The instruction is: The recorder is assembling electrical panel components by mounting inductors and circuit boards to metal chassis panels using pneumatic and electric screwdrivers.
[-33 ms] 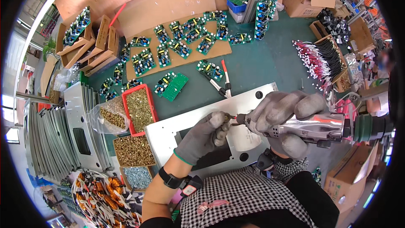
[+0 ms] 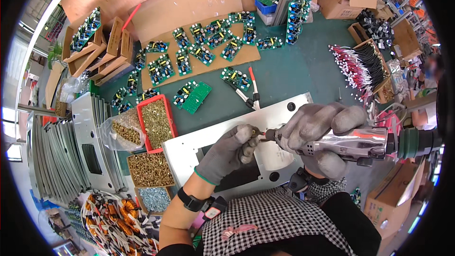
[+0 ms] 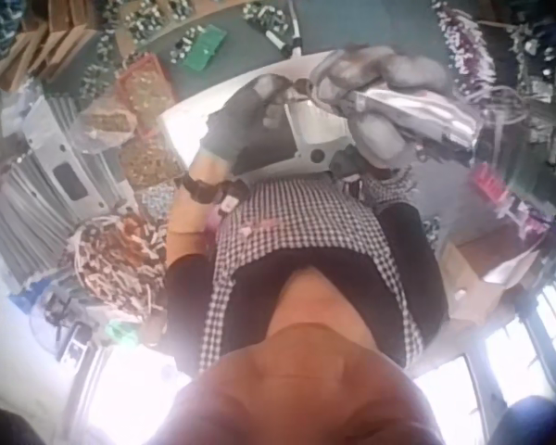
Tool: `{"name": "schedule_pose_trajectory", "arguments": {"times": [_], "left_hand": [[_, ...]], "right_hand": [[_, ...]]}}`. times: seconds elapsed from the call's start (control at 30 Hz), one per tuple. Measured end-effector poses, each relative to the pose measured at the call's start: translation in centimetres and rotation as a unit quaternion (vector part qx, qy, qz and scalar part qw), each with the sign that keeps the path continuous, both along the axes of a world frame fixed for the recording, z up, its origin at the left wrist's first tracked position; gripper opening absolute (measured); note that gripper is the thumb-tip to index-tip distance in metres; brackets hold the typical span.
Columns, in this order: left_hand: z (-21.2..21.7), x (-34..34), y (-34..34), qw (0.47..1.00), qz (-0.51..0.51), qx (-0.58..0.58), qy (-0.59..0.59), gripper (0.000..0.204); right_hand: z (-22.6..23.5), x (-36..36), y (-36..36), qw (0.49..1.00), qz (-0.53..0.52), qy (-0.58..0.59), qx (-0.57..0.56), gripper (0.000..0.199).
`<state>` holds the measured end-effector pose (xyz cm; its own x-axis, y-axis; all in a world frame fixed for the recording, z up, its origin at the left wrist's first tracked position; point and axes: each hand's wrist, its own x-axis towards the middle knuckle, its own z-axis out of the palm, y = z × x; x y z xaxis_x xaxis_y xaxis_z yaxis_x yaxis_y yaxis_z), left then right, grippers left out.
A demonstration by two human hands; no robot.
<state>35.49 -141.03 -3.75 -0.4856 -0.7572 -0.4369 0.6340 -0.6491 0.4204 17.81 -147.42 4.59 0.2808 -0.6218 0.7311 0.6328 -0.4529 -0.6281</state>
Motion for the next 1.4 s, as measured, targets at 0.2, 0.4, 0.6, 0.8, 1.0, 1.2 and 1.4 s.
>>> {"name": "schedule_pose_trajectory", "arguments": {"times": [0.2,0.4,0.6,0.8,1.0,1.2,1.4], "left_hand": [[-0.4,0.5,-0.5,1.0,0.016,-0.001,-0.024,0.033],[-0.9,0.7,-0.4,0.998,0.023,-0.034,-0.049,0.024],[-2.0,1.3,-0.1,0.993,0.002,-0.042,0.114,0.029],[-1.9,0.4,0.0,0.995,0.045,-0.04,0.075,0.039],[-0.9,1.4,0.3,0.995,-0.006,-0.045,-0.092,0.052],[-1.2,-0.8,2.3,0.731,-0.147,-0.393,-0.538,0.08],[-2.3,-3.0,3.0,0.623,-0.149,-0.474,-0.604,0.096]], "right_hand": [[0.0,-0.5,-0.5,0.998,0.054,-0.031,0.015,0.047],[0.3,-0.6,-0.4,0.998,0.047,-0.015,0.026,0.046],[0.5,0.6,-0.3,0.996,0.061,-0.06,0.028,0.045],[0.2,0.4,-0.5,0.998,0.05,-0.03,-0.009,0.046],[-1.3,-1.0,0.3,0.995,-0.084,-0.003,0.057,0.042],[-3.6,-4.1,0.0,0.978,-0.11,0.122,0.128,0.043],[-5.2,-4.1,0.5,0.967,-0.123,0.121,0.186,0.038]]}}
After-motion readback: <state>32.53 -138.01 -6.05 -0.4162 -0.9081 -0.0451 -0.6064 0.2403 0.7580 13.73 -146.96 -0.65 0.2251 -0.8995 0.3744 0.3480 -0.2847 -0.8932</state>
